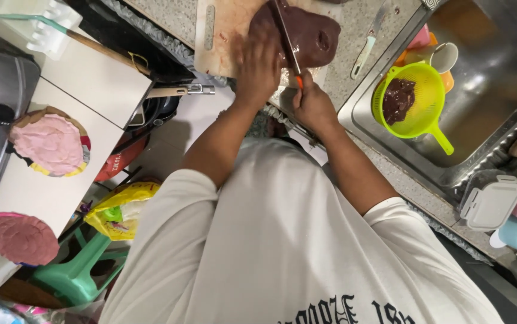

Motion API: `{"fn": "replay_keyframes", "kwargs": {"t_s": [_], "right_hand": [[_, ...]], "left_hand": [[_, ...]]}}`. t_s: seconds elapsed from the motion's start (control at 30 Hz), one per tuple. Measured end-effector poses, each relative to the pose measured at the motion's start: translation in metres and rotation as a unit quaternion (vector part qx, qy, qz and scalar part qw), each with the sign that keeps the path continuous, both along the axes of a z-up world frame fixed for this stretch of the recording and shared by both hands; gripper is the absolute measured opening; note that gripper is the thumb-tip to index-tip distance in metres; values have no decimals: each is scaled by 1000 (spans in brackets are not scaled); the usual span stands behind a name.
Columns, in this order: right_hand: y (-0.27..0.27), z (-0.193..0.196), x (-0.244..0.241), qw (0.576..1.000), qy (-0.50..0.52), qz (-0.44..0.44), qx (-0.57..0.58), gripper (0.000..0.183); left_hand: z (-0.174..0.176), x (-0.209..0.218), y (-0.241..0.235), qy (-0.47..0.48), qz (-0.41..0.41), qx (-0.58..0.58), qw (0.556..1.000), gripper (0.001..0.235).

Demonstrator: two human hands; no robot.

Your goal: Slicing raw liver into smaller pieces on a cutting board and transferring them to a strainer.

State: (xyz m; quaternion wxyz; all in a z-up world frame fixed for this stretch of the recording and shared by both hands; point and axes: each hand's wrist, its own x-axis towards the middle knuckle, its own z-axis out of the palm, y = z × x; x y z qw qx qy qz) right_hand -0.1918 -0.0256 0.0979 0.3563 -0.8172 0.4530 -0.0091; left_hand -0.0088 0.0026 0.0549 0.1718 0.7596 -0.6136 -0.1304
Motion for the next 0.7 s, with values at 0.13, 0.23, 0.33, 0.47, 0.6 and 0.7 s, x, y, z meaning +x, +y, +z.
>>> {"fn": "replay_keyframes", "kwargs": {"t_s": [0.13,0.23,0.33,0.47,0.6,0.7], "right_hand": [[0,-3,0,1000,-12,12,-11,55],[-3,-9,-3,1000,4,4,2,56],[-2,-10,-9,1000,17,1,21,57],[-6,-11,-9,1000,-1,11,18,58],[-8,-5,-7,1000,4,7,29,53],[-8,-11,-12,1000,-18,11,18,54]], "left_hand": [[14,3,-47,7,90,114,989,60],[12,-7,-52,18,100,155,983,58],[7,-13,-49,10,137,127,982,59],[26,-4,-51,18,116,191,974,61],[29,-3,-48,33,110,213,970,64],[19,-4,-47,25,117,178,977,65]]}}
